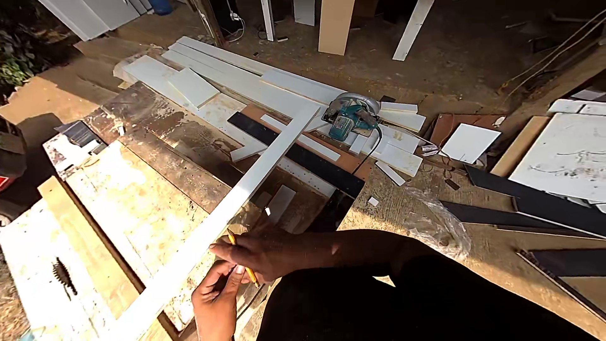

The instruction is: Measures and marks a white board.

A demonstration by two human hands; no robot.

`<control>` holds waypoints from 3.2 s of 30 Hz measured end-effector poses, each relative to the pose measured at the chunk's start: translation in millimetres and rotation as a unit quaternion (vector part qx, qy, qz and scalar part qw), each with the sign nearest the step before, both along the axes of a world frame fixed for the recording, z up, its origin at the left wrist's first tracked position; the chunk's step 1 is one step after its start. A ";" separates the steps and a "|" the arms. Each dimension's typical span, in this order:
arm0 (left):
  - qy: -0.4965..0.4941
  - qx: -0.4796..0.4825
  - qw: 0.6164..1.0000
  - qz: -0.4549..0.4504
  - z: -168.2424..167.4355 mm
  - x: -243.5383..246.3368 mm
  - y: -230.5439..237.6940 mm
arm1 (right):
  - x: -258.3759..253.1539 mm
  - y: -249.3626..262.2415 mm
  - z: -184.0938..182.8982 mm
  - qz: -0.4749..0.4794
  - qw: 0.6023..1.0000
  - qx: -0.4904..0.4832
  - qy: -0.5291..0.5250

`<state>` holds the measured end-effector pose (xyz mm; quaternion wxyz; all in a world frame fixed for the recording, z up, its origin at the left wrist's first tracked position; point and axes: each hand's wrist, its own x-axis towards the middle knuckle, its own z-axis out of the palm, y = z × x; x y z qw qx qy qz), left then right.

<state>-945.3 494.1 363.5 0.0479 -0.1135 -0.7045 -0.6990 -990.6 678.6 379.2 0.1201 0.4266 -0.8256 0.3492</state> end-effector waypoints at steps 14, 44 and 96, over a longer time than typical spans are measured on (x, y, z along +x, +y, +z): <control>-0.062 0.032 0.973 0.219 52.8 54.1 -223.7 | -43.3 -45.7 9.2 0.007 0.988 0.125 -0.094; -0.227 -0.429 0.591 0.645 18.0 99.9 -376.4 | -104.6 -34.7 -8.5 -0.098 0.969 0.224 -0.019; 0.057 -0.566 0.820 0.063 -1.4 -43.9 -178.6 | -102.1 -54.1 -0.4 -0.083 0.969 0.229 -0.044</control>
